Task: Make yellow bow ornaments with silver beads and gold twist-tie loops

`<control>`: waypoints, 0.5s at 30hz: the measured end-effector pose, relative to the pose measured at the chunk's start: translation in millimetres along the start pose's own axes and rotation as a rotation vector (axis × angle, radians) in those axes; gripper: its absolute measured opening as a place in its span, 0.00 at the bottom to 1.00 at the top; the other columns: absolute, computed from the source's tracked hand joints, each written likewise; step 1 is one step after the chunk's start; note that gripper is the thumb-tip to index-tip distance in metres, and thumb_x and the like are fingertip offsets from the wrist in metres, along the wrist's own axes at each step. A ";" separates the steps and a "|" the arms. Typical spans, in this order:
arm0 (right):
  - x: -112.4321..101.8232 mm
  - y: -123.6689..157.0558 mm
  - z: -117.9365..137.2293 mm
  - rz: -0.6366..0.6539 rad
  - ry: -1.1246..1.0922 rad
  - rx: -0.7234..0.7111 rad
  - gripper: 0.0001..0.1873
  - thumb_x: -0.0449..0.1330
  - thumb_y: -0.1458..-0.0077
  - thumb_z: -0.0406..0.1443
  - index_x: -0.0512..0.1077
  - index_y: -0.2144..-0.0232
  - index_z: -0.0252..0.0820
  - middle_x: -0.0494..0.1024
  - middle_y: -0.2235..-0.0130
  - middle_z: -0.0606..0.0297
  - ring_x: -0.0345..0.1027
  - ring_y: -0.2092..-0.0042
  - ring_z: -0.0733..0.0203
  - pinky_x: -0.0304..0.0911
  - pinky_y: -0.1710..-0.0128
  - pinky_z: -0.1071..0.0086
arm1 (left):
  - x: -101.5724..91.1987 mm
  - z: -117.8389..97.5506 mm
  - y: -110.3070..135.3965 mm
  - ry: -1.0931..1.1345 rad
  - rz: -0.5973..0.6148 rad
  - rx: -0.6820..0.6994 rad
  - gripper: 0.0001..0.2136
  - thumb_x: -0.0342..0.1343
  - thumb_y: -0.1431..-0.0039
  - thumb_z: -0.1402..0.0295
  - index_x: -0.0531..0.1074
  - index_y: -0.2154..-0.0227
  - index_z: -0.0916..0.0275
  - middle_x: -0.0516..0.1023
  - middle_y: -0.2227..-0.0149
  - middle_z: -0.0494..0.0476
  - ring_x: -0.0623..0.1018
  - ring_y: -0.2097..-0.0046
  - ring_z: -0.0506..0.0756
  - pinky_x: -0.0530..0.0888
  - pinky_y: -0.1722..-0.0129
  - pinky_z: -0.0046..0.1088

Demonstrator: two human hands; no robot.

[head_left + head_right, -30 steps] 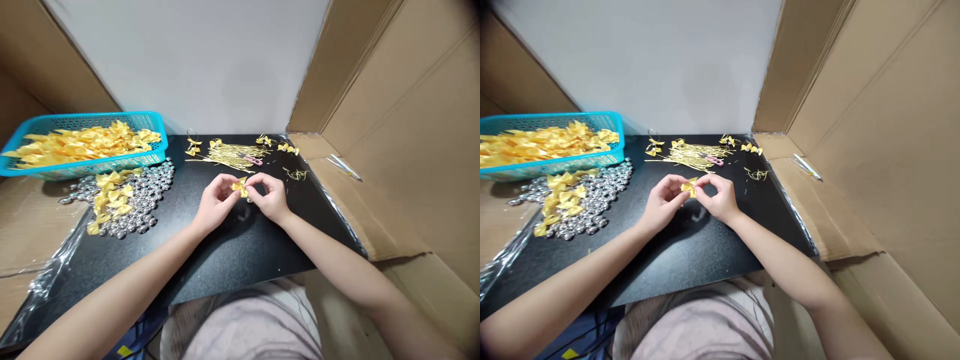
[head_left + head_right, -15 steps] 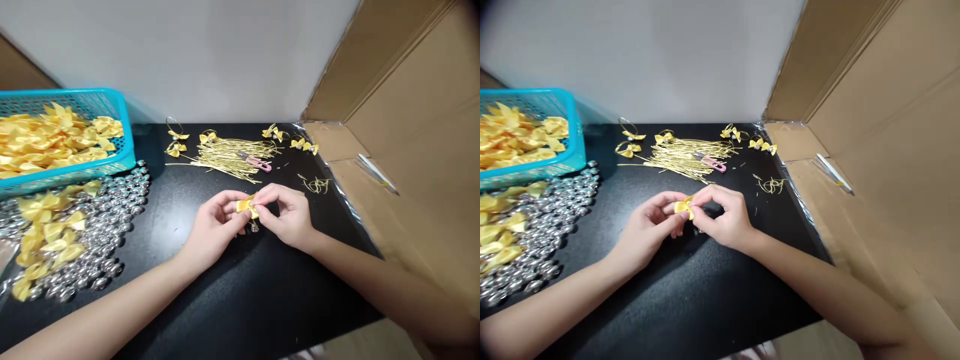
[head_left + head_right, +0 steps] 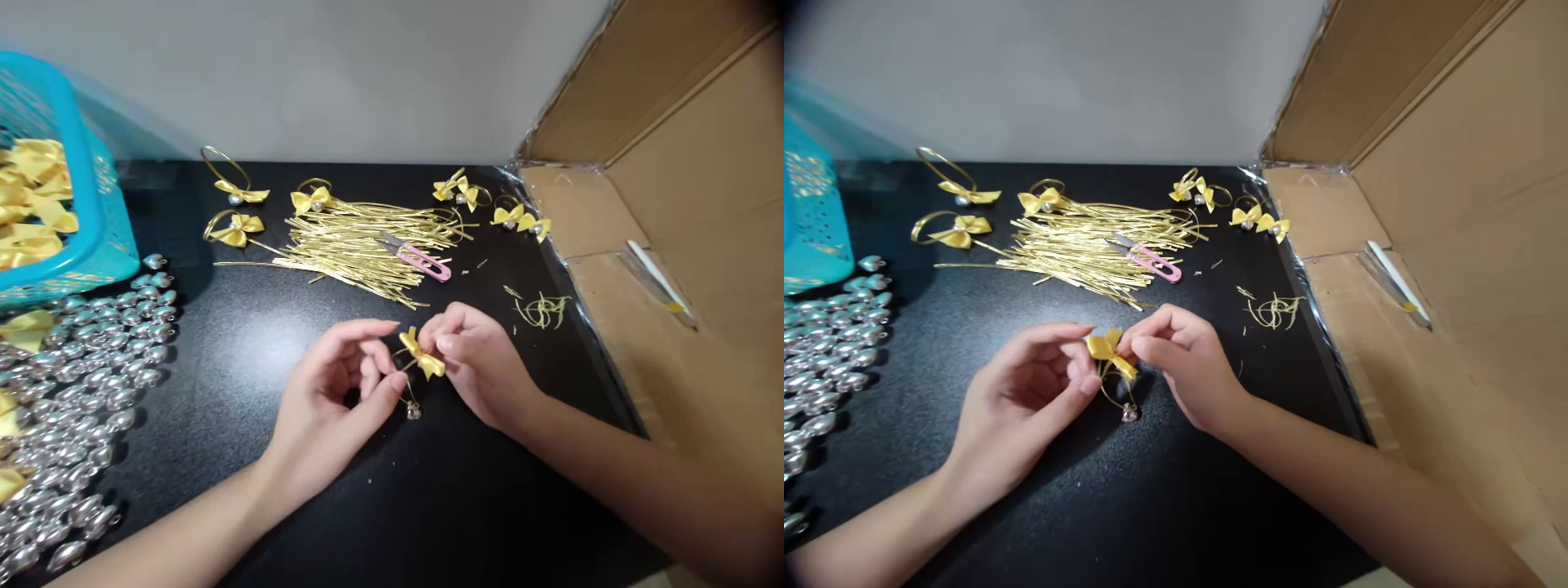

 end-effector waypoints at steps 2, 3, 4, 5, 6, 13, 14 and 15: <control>0.5 -1.3 -0.7 0.040 -0.177 0.201 0.05 0.61 0.53 0.33 0.67 0.76 0.43 0.75 0.73 0.69 0.71 0.71 0.65 0.69 0.67 0.67 | -0.1 -1.8 0.8 -0.071 -0.029 0.086 0.15 0.63 0.51 0.73 0.75 0.60 0.49 0.71 0.73 0.50 0.68 0.76 0.51 0.69 0.76 0.30; 1.1 -1.4 -1.0 0.057 -0.240 0.270 0.05 0.60 0.53 0.33 0.66 0.76 0.43 0.74 0.74 0.69 0.70 0.72 0.65 0.69 0.67 0.66 | 0.1 -2.6 1.0 -0.104 -0.036 0.115 0.14 0.63 0.51 0.73 0.75 0.61 0.49 0.71 0.72 0.50 0.68 0.75 0.51 0.69 0.75 0.30; 1.9 -1.3 -1.3 0.074 -0.286 0.321 0.05 0.60 0.53 0.33 0.65 0.76 0.43 0.72 0.74 0.69 0.69 0.72 0.65 0.69 0.67 0.66 | 0.3 -3.1 1.1 -0.135 -0.042 0.137 0.13 0.63 0.51 0.73 0.76 0.63 0.50 0.71 0.72 0.51 0.68 0.75 0.52 0.68 0.75 0.31; 2.7 -0.9 -1.7 0.085 -0.319 0.357 0.05 0.59 0.53 0.33 0.64 0.76 0.43 0.72 0.74 0.69 0.68 0.72 0.65 0.69 0.67 0.65 | 0.5 -3.5 1.0 -0.161 -0.047 0.152 0.11 0.63 0.51 0.72 0.76 0.64 0.51 0.71 0.71 0.52 0.68 0.74 0.52 0.67 0.75 0.31; 3.5 -0.4 -2.0 0.091 -0.341 0.381 0.06 0.59 0.53 0.33 0.64 0.76 0.43 0.71 0.75 0.69 0.68 0.72 0.64 0.69 0.67 0.65 | 0.6 -3.7 0.8 -0.180 -0.054 0.163 0.11 0.63 0.51 0.72 0.76 0.65 0.51 0.71 0.71 0.52 0.68 0.74 0.52 0.67 0.76 0.31; 5.7 3.7 -4.2 0.075 -0.257 0.393 0.07 0.57 0.52 0.35 0.61 0.76 0.44 0.71 0.73 0.68 0.69 0.70 0.61 0.69 0.66 0.62 | -0.1 -4.9 1.8 -0.206 -0.051 0.198 0.08 0.63 0.50 0.72 0.75 0.67 0.52 0.71 0.71 0.51 0.68 0.74 0.53 0.67 0.76 0.32; 5.7 4.1 -4.6 0.079 -0.236 0.383 0.07 0.57 0.51 0.35 0.60 0.76 0.44 0.71 0.73 0.68 0.69 0.70 0.61 0.69 0.66 0.61 | 0.1 -5.3 2.6 -0.210 -0.051 0.206 0.08 0.63 0.50 0.72 0.75 0.67 0.52 0.71 0.71 0.51 0.69 0.74 0.53 0.67 0.76 0.32; 5.9 4.4 -4.9 0.081 -0.215 0.370 0.07 0.57 0.51 0.36 0.61 0.76 0.44 0.72 0.73 0.68 0.70 0.70 0.61 0.69 0.67 0.61 | 0.6 -5.5 3.5 -0.211 -0.050 0.208 0.08 0.63 0.50 0.72 0.75 0.67 0.52 0.72 0.71 0.51 0.69 0.73 0.53 0.67 0.75 0.32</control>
Point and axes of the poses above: each hand's wrist, its own y-axis away from the middle knuckle, its own x-axis out of the palm, z = x × y, the point moved 1 cm from there along -y, towards the middle knuckle
